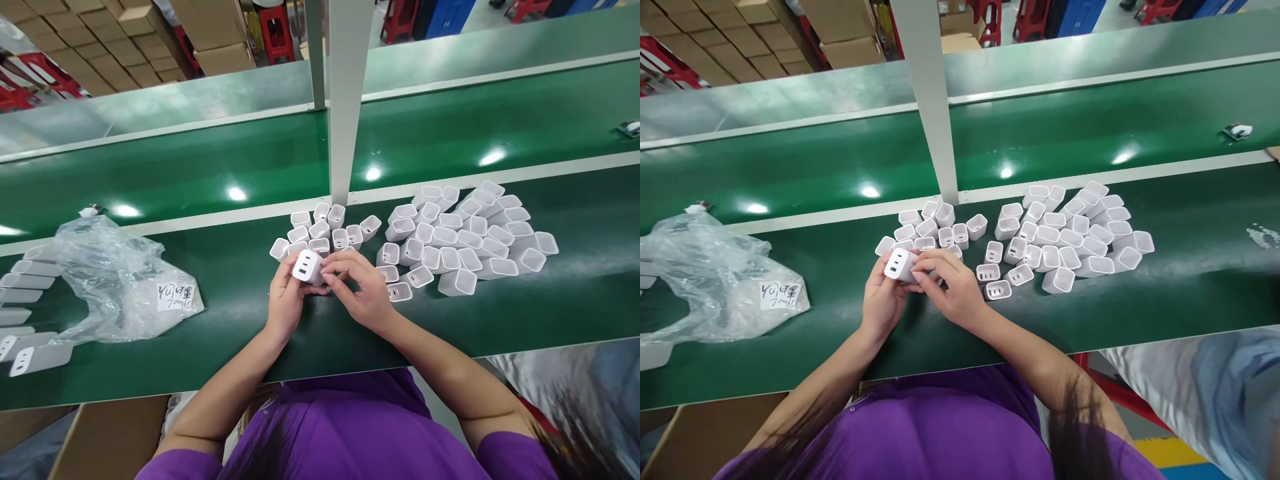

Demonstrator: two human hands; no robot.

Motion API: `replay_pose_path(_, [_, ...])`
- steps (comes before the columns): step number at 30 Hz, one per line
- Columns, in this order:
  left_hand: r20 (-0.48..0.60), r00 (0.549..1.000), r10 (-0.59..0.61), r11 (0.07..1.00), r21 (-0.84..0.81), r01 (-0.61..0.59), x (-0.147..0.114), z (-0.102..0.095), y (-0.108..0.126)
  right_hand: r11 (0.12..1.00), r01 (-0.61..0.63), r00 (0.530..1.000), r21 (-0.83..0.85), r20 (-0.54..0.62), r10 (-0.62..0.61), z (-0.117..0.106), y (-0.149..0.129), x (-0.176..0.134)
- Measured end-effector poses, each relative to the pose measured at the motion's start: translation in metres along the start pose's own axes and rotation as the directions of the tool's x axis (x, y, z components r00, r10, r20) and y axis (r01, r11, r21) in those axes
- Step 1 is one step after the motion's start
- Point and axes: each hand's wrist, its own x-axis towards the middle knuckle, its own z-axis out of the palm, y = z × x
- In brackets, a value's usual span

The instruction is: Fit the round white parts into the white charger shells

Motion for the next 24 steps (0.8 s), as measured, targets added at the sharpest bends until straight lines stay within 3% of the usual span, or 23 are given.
replay_pose_path(3, [0.152,0.987,0.049,0.998,0.019,-0.053,-0.002,-0.005,-0.003,0.999,0.039,0.999,0.0,-0.037,-0.039,0.001,0.002,-0.001])
replay_pose_path(6, [0.276,0.943,0.184,0.976,0.061,-0.209,-0.003,-0.005,-0.008,0.996,0.091,0.995,-0.012,-0.043,-0.091,0.002,0.004,-0.001])
replay_pose_path(10, [0.303,0.897,0.323,0.915,0.142,-0.377,-0.004,-0.003,-0.01,0.992,0.117,0.991,-0.048,-0.064,-0.12,-0.001,0.003,0.0])
replay_pose_path(14, [0.353,0.852,0.387,0.846,0.233,-0.48,-0.005,-0.005,-0.009,0.983,0.137,0.983,-0.125,-0.102,-0.15,-0.006,0.001,0.004])
replay_pose_path(24, [0.359,0.844,0.4,0.805,0.303,-0.51,-0.003,-0.005,-0.009,0.94,0.229,0.958,-0.252,-0.111,-0.263,-0.008,0.003,0.005])
